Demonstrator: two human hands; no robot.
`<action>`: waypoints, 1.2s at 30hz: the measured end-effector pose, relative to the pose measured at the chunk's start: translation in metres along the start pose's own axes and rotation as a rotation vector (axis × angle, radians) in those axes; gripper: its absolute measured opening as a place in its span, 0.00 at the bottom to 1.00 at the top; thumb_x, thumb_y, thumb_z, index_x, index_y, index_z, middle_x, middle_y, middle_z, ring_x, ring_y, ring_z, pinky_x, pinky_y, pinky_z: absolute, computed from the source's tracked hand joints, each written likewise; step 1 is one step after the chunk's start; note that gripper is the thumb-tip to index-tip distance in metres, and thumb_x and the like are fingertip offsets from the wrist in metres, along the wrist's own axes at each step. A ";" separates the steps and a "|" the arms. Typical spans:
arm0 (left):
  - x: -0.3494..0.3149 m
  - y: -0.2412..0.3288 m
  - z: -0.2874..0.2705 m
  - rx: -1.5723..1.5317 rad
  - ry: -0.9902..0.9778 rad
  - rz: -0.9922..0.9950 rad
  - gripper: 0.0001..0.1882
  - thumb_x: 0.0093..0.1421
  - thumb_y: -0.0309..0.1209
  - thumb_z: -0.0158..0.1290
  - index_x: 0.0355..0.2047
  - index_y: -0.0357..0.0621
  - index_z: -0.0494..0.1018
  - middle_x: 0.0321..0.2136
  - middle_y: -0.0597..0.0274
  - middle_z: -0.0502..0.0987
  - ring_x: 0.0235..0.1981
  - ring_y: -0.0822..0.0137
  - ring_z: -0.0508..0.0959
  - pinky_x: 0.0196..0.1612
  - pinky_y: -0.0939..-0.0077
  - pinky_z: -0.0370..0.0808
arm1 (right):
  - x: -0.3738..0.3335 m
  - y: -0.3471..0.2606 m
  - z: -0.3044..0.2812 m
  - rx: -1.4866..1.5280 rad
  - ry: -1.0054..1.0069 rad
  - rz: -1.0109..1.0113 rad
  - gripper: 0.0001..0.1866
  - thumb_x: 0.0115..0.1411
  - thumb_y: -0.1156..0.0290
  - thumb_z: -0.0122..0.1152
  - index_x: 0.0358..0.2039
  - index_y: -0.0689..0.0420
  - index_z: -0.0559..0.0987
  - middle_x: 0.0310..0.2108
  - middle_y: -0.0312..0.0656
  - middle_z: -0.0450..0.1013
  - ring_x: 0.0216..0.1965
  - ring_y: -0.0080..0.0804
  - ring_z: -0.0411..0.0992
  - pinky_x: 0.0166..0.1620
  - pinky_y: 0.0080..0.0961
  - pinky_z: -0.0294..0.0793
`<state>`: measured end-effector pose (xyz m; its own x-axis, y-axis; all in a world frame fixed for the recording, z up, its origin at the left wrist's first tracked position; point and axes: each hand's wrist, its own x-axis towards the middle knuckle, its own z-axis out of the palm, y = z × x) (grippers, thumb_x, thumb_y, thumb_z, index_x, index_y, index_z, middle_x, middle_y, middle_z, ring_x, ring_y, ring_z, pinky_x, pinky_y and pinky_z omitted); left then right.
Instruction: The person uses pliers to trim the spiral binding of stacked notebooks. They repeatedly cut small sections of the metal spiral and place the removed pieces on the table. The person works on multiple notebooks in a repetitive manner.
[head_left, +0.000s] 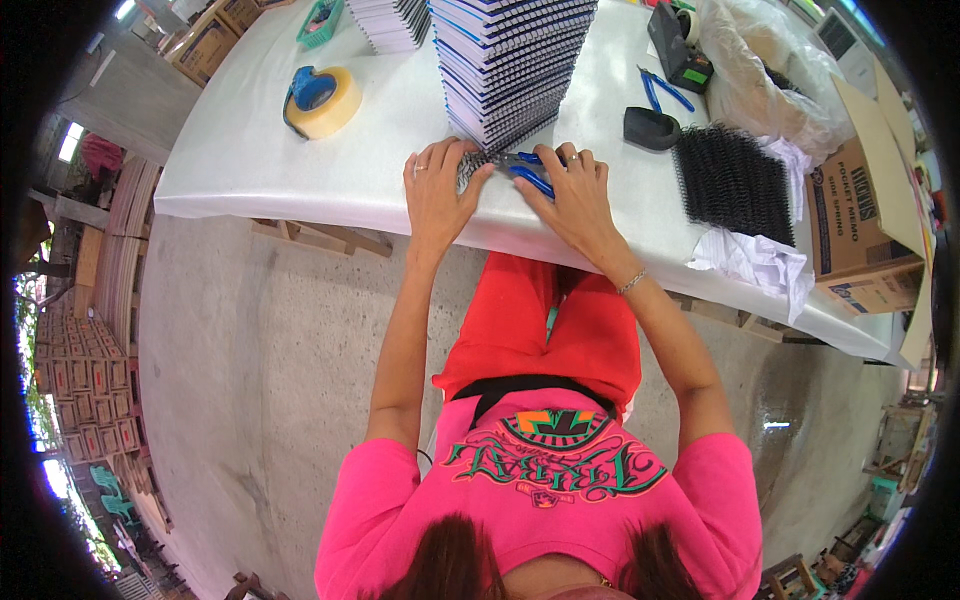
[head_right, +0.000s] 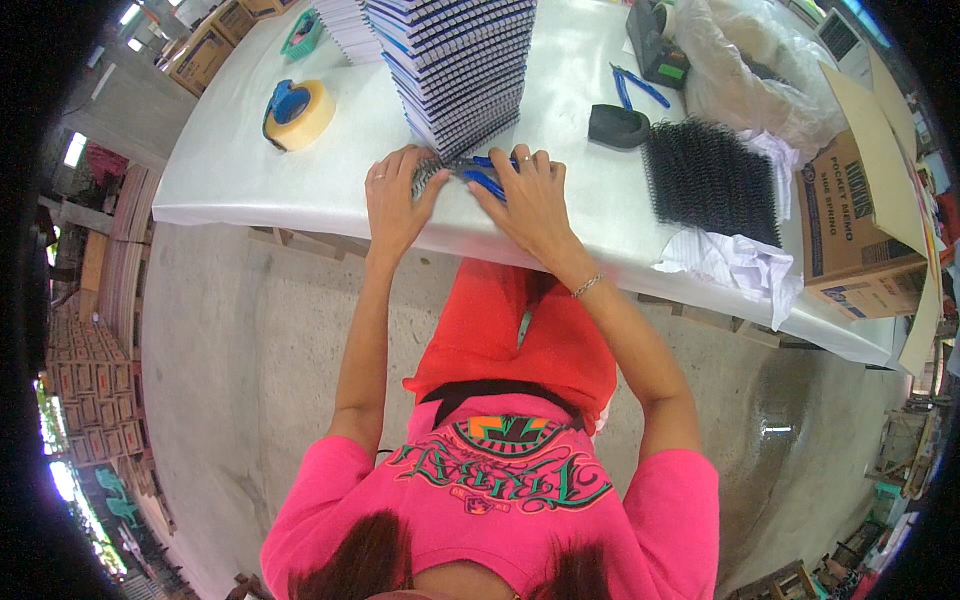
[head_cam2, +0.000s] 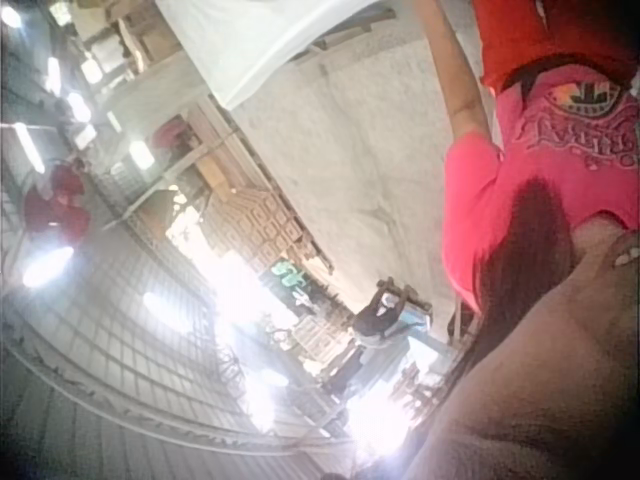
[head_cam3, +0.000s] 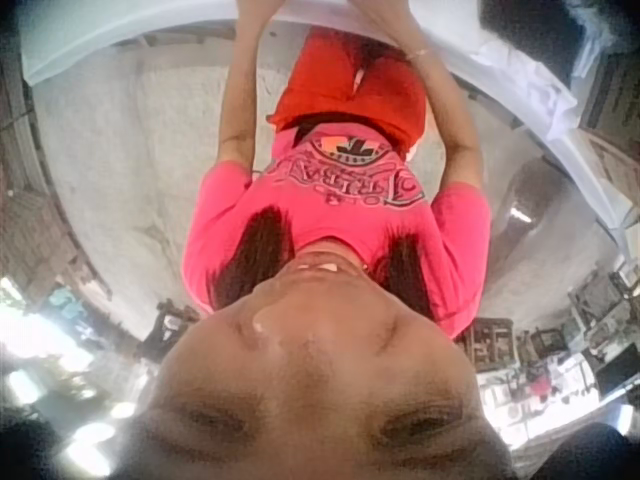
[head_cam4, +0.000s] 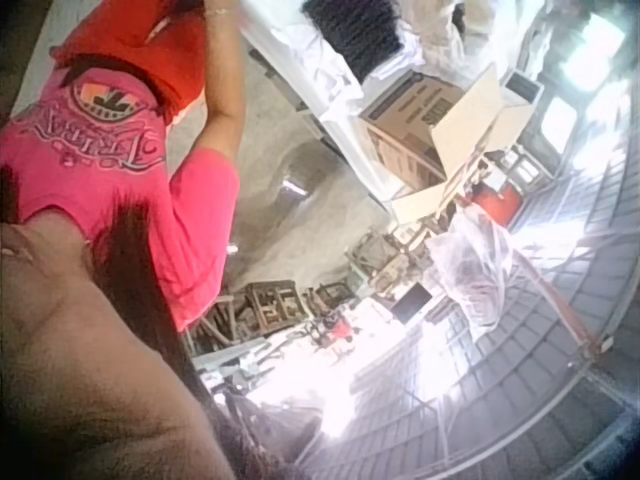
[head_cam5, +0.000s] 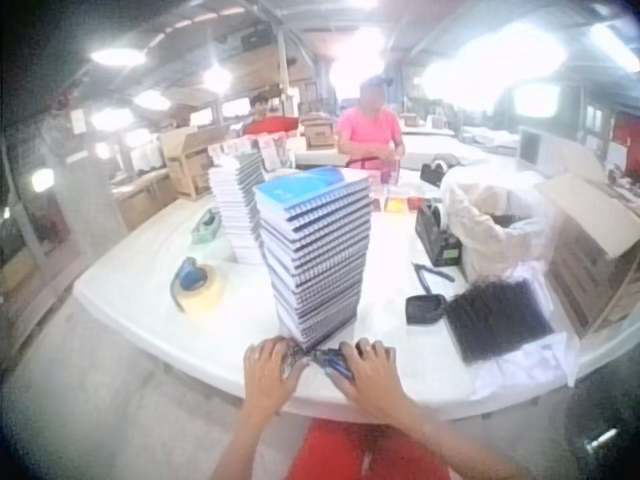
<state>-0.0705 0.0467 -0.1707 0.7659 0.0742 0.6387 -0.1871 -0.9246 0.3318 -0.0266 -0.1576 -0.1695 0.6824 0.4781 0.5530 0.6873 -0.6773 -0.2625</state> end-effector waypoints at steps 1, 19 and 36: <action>0.000 -0.001 0.000 -0.007 0.007 0.001 0.16 0.61 0.42 0.60 0.44 0.46 0.76 0.44 0.62 0.79 0.50 0.57 0.75 0.56 0.57 0.64 | 0.000 0.000 0.000 -0.002 0.002 -0.002 0.27 0.62 0.49 0.61 0.53 0.56 0.74 0.42 0.48 0.70 0.42 0.46 0.66 0.45 0.44 0.61; -0.005 0.002 0.006 -0.104 0.124 -0.058 0.10 0.59 0.36 0.62 0.35 0.43 0.81 0.37 0.59 0.81 0.42 0.56 0.80 0.48 0.63 0.72 | 0.006 -0.001 0.005 0.052 -0.040 0.012 0.27 0.62 0.49 0.60 0.53 0.56 0.75 0.44 0.51 0.71 0.44 0.47 0.67 0.47 0.47 0.63; -0.008 0.000 0.006 -0.110 0.107 -0.099 0.09 0.61 0.35 0.58 0.38 0.44 0.80 0.38 0.59 0.81 0.42 0.55 0.79 0.49 0.62 0.72 | 0.010 -0.007 -0.001 0.019 -0.107 0.062 0.19 0.61 0.53 0.63 0.40 0.57 0.77 0.28 0.46 0.75 0.28 0.46 0.77 0.32 0.38 0.75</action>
<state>-0.0733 0.0435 -0.1800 0.7150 0.2081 0.6675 -0.1841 -0.8649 0.4669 -0.0247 -0.1486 -0.1612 0.7455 0.4934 0.4481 0.6470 -0.6971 -0.3090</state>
